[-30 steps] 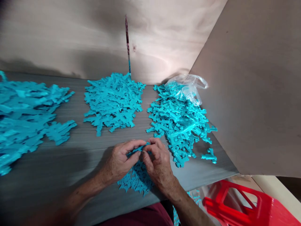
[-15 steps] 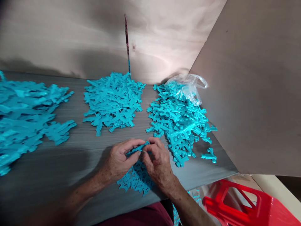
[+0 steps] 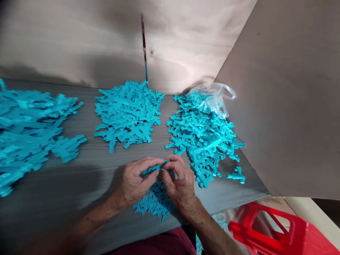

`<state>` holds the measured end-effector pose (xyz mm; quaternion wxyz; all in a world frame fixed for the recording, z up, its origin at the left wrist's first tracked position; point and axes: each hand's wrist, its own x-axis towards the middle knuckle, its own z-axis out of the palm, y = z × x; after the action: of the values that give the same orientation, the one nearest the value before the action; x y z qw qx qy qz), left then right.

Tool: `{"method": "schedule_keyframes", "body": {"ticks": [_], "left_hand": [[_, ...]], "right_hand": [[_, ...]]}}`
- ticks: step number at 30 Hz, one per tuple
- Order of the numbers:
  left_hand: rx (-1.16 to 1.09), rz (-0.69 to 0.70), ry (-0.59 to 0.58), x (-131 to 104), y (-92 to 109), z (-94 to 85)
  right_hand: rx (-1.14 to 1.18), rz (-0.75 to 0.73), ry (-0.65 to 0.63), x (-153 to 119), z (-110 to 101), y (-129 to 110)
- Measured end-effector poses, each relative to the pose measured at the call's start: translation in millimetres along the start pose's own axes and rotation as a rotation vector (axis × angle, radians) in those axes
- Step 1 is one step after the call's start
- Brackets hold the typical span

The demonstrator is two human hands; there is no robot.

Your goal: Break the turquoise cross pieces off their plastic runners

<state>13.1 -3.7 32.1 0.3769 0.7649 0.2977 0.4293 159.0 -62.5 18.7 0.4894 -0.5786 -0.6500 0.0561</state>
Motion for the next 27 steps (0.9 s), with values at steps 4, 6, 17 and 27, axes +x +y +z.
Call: {"method": "schedule_keyframes", "body": {"ticks": [4, 6, 17, 27], "left_hand": [[0.009, -0.08, 0.015, -0.9, -2.0, -0.4], [0.0, -0.123, 0.025, -1.8, -4.4, 0.1], [-0.007, -0.101, 0.054, -3.0, -4.4, 0.5], [0.134, 0.147, 0.114, -3.9, 7.4, -4.1]], "right_hand": [[0.071, 0.117, 0.014, -0.2, -0.2, -1.7], [0.09, 0.149, 0.019, -1.0, -0.5, -1.3], [-0.026, -0.027, 0.036, 0.0, -2.9, 0.5], [-0.187, -0.186, 0.09, -12.6, -7.0, -0.5]]}}
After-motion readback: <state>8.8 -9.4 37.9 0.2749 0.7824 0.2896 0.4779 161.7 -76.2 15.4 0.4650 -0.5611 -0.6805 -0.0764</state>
